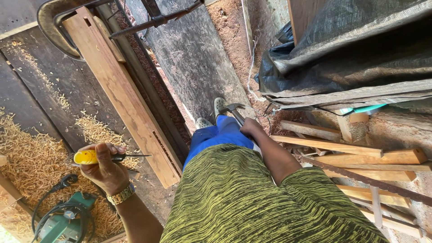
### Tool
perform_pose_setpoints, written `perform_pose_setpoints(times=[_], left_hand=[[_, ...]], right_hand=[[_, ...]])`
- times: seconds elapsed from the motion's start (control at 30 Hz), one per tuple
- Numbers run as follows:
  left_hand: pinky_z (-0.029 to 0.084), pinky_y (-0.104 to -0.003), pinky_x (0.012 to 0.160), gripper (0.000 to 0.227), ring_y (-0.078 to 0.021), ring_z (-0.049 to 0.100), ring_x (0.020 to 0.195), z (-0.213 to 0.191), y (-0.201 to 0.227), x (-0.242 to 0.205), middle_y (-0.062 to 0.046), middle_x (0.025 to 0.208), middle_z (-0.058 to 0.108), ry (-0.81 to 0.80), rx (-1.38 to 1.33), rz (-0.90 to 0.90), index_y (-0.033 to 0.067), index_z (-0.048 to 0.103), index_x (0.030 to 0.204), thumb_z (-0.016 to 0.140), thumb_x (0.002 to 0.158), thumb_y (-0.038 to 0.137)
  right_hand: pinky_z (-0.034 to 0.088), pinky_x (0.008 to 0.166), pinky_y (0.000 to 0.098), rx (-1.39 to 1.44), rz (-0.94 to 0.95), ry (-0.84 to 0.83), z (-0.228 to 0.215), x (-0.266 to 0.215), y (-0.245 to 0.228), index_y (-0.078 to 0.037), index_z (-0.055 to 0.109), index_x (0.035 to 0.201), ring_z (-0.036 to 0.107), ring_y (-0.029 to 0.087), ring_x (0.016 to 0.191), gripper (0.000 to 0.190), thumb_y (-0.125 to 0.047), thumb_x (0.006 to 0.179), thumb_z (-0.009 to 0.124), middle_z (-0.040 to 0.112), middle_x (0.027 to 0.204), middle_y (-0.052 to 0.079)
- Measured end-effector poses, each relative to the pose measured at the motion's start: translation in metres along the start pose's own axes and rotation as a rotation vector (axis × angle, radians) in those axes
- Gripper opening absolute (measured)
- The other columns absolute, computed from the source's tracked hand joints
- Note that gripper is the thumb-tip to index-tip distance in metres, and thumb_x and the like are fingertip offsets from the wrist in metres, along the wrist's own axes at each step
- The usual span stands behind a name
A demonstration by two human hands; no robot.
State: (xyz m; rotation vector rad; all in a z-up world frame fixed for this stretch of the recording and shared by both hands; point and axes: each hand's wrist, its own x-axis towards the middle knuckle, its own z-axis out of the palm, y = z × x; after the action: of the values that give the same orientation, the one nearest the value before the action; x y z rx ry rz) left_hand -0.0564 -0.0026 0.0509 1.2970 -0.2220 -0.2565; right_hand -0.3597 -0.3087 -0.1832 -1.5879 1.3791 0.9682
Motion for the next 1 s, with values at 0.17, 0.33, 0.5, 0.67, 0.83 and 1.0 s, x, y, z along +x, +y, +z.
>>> perform_pose_setpoints(times=[0.17,0.33,0.5,0.67,0.83,1.0], left_hand=[[0.054,-0.030,0.059,0.016,-0.0139,0.059,0.062,-0.013,-0.004,0.005,-0.005,0.075,0.060,-0.034,-0.025,0.011,0.0061,0.062,0.106,0.074,0.109,0.016],[0.046,-0.025,0.046,0.009,-0.0081,0.052,0.051,-0.006,0.022,0.013,0.002,0.064,0.057,-0.320,-0.314,-0.007,0.0066,0.066,0.102,0.069,0.106,0.014],[0.041,-0.029,0.045,0.021,-0.0101,0.049,0.049,0.131,0.136,-0.012,0.000,0.061,0.052,-0.710,-0.369,0.240,0.0073,0.066,0.089,0.067,0.098,0.026],[0.050,-0.042,0.053,0.037,-0.0254,0.063,0.060,0.218,0.172,-0.003,-0.016,0.085,0.063,-1.196,-0.670,0.393,0.0007,0.060,0.083,0.039,0.109,0.017],[0.060,-0.053,0.068,0.036,-0.0426,0.072,0.079,0.244,0.148,-0.025,-0.023,0.093,0.063,-1.305,-0.994,0.621,0.0053,0.051,0.082,0.033,0.111,0.015],[0.058,-0.047,0.077,0.047,-0.0413,0.065,0.090,0.248,0.148,-0.023,-0.023,0.100,0.059,-1.444,-0.861,0.403,-0.0039,0.056,0.095,0.020,0.111,0.022]], right_hand=[[0.059,0.068,0.0432,-0.001,-0.007,0.000,0.001,0.001,-0.004,0.000,0.066,0.110,0.075,0.030,0.077,0.029,-0.010,0.083,0.066,0.074,0.093,0.021],[0.059,0.074,0.0441,0.006,-0.019,0.019,0.002,0.004,-0.006,-0.002,0.063,0.113,0.075,0.029,0.082,0.032,-0.010,0.082,0.067,0.073,0.097,0.020],[0.059,0.082,0.0454,-0.048,-0.028,0.042,0.011,0.019,-0.004,-0.004,0.064,0.115,0.076,0.032,0.091,0.037,-0.014,0.080,0.069,0.074,0.104,0.021],[0.059,0.083,0.0461,-0.116,-0.124,0.065,0.016,0.024,0.001,-0.001,0.067,0.115,0.076,0.037,0.096,0.045,-0.022,0.076,0.073,0.074,0.106,0.026],[0.057,0.083,0.0482,-0.133,-0.160,0.118,0.015,0.028,0.010,0.000,0.069,0.116,0.074,0.039,0.097,0.049,-0.025,0.074,0.076,0.073,0.106,0.027],[0.058,0.087,0.0455,-0.078,-0.104,0.096,0.030,0.054,0.038,0.005,0.071,0.114,0.074,0.040,0.100,0.051,-0.026,0.073,0.077,0.073,0.109,0.029]])
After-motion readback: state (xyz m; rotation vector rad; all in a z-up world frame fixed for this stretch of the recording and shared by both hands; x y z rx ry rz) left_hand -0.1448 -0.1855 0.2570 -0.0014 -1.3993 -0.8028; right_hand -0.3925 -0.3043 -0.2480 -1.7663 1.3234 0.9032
